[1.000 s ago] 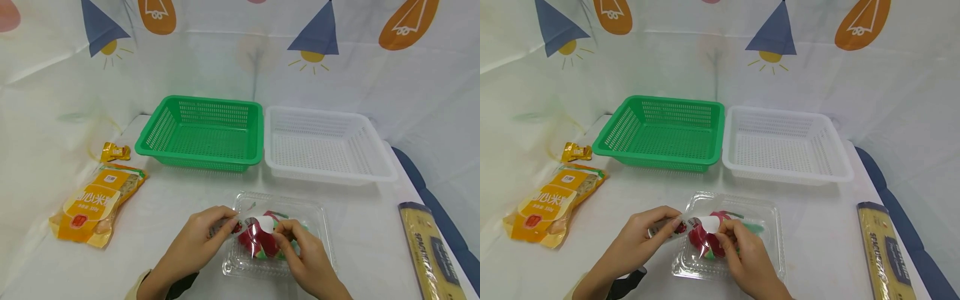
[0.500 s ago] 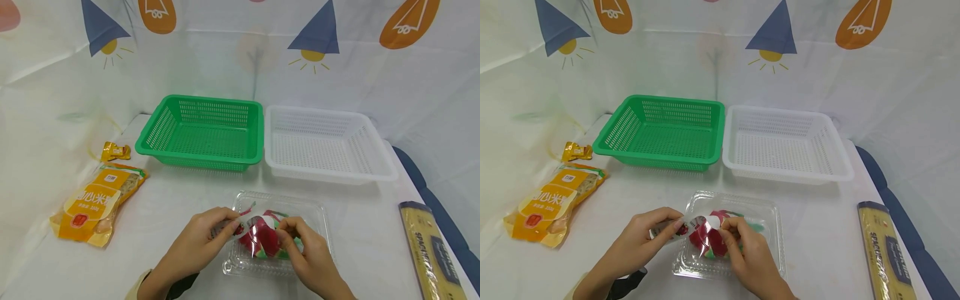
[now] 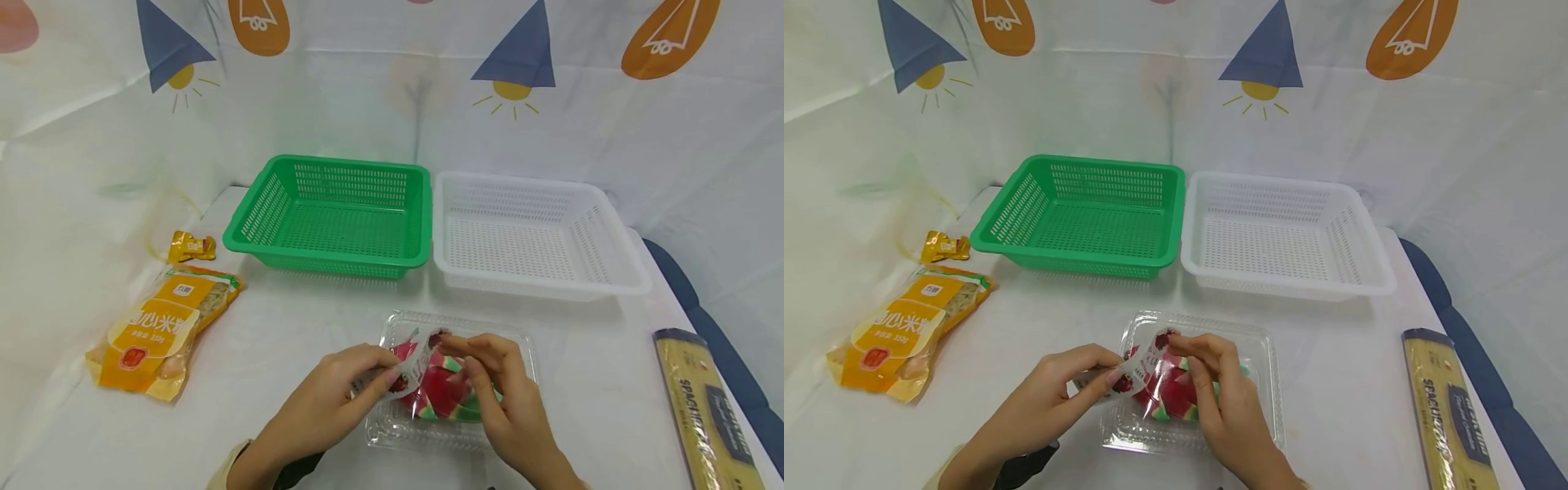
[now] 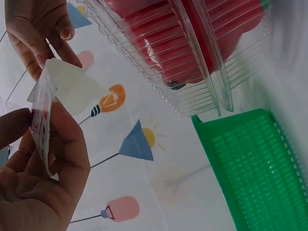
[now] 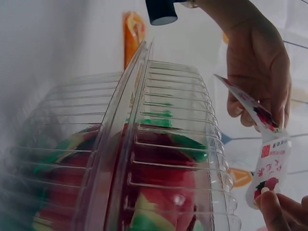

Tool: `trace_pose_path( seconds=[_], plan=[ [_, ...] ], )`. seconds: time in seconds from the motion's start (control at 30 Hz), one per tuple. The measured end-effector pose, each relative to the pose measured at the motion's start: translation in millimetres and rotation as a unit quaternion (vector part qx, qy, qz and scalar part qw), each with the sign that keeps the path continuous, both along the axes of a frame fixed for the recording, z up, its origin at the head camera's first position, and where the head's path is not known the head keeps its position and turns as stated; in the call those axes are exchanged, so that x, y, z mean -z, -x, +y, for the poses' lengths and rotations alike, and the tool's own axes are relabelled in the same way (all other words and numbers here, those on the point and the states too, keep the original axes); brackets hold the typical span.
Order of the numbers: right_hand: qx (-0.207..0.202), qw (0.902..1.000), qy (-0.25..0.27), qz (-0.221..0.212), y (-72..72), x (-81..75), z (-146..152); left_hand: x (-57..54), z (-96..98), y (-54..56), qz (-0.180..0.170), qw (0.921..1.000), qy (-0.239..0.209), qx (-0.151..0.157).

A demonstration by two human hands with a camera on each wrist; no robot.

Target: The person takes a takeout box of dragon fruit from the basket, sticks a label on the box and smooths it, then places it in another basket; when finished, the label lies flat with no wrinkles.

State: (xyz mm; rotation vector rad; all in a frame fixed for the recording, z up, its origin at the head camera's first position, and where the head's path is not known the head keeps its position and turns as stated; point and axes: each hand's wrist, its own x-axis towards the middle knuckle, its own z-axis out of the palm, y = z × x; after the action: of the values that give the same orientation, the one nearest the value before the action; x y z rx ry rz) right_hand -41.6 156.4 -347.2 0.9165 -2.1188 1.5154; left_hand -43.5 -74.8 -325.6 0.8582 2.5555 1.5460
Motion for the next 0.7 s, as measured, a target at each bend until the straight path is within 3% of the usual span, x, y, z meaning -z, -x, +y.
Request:
trace_pose_path(
  seconds=[0.23, 0.4, 0.5, 0.7],
  plan=[
    [-0.005, 0.9982, -0.050, -0.032, -1.5, -3.1, -3, 0.9, 1.3, 2.0, 0.014, 0.9994, -0.013, 0.029],
    [-0.007, 0.9946, -0.093, -0.045, -3.1, -4.8, -6, 1.1, 3.3, 4.2, 0.004, 0.9984, -0.032, 0.046],
    [-0.013, 0.9942, -0.093, -0.053, -4.2, -5.1, -8, 1.7, 4.8, 5.2, -0.011, 0.9969, -0.048, 0.061],
    [0.011, 0.9985, -0.054, 0.008, -3.9, -5.0, -11, 2.7, 5.6, 6.1, -0.014, 0.9963, -0.074, 0.042]
  ],
)
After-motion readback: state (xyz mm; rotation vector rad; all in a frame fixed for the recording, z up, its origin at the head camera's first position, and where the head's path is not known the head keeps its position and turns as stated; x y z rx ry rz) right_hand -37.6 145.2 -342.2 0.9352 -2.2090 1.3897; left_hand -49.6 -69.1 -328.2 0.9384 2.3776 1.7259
